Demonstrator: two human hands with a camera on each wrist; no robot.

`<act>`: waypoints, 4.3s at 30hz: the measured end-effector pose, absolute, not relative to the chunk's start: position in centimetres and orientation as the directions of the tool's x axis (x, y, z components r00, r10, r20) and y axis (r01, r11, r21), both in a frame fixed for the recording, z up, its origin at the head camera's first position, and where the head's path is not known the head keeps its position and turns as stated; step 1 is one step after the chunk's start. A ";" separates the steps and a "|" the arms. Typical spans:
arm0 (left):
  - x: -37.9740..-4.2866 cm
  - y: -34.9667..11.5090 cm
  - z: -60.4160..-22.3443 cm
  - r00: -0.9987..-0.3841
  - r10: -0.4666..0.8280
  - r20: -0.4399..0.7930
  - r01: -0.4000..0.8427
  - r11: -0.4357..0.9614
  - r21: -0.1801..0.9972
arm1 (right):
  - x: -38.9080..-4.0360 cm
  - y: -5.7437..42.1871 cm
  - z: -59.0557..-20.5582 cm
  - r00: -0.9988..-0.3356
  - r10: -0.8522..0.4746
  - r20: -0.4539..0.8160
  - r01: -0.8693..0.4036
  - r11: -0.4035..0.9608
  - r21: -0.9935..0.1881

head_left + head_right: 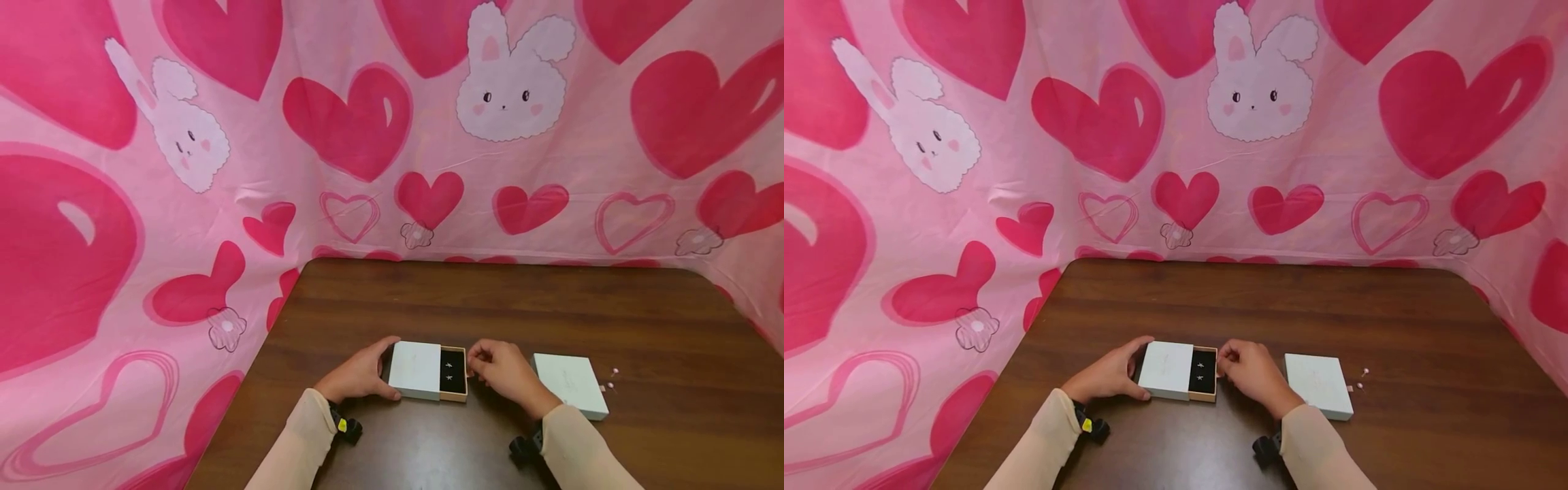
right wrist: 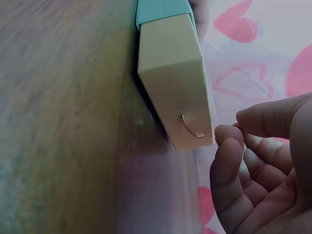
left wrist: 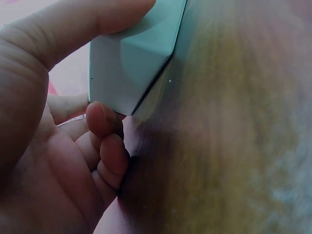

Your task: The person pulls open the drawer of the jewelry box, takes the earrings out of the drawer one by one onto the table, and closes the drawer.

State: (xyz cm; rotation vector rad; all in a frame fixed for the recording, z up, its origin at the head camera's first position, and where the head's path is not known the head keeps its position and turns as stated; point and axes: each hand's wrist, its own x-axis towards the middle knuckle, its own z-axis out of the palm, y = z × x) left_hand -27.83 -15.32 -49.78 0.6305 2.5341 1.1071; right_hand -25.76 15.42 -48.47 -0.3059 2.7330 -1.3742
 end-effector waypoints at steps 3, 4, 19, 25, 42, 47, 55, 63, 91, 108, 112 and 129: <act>-27.9 -15.3 -49.9 -0.855 0.509 -0.100 0.270 0.601 0.752 | -25.9 15.3 -48.3 -0.976 -0.216 0.028 -0.150 0.577 -0.803; -27.9 -15.3 -50.0 -0.854 0.511 -0.100 0.271 0.600 0.752 | -25.9 15.2 -48.3 -0.975 -0.221 0.032 -0.157 0.577 -0.802; -28.2 -15.4 -50.0 -0.845 0.523 -0.106 0.270 0.591 0.760 | -26.5 14.5 -47.8 -0.938 -0.337 0.080 -0.283 0.611 -0.740; -28.2 -15.4 -49.9 -0.852 0.512 -0.109 0.261 0.597 0.758 | -26.7 14.0 -47.6 -0.934 -0.347 0.089 -0.311 0.660 -0.684; -28.1 -15.5 -49.9 -0.851 0.513 -0.115 0.251 0.587 0.770 | -27.3 13.1 -47.8 -0.902 -0.415 0.120 -0.412 0.744 -0.526; -28.2 -15.5 -49.9 -0.851 0.513 -0.114 0.252 0.589 0.768 | -27.3 12.9 -48.1 -0.899 -0.421 0.119 -0.421 0.756 -0.501; -28.1 -15.5 -50.0 -0.856 0.505 -0.113 0.254 0.601 0.758 | -27.2 12.8 -48.4 -0.893 -0.431 0.129 -0.438 0.763 -0.476; -28.0 -15.4 -50.0 -0.857 0.502 -0.112 0.258 0.608 0.751 | -26.9 12.6 -48.6 -0.898 -0.425 0.116 -0.429 0.785 -0.446; -28.0 -15.4 -50.0 -0.853 0.512 -0.098 0.276 0.603 0.749 | -26.6 12.2 -48.7 -0.874 -0.462 0.150 -0.482 0.786 -0.387; -27.8 -15.3 -49.7 -0.858 0.502 -0.109 0.263 0.611 0.747 | -26.7 12.2 -48.5 -0.879 -0.461 0.127 -0.470 0.788 -0.398; -27.9 -15.4 -49.8 -0.856 0.506 -0.105 0.269 0.610 0.745 | -26.7 12.1 -48.5 -0.887 -0.449 0.105 -0.450 0.793 -0.410; -28.0 -15.3 -50.0 -0.855 0.506 -0.114 0.251 0.595 0.763 | -26.7 12.1 -48.4 -0.870 -0.485 0.084 -0.477 0.787 -0.391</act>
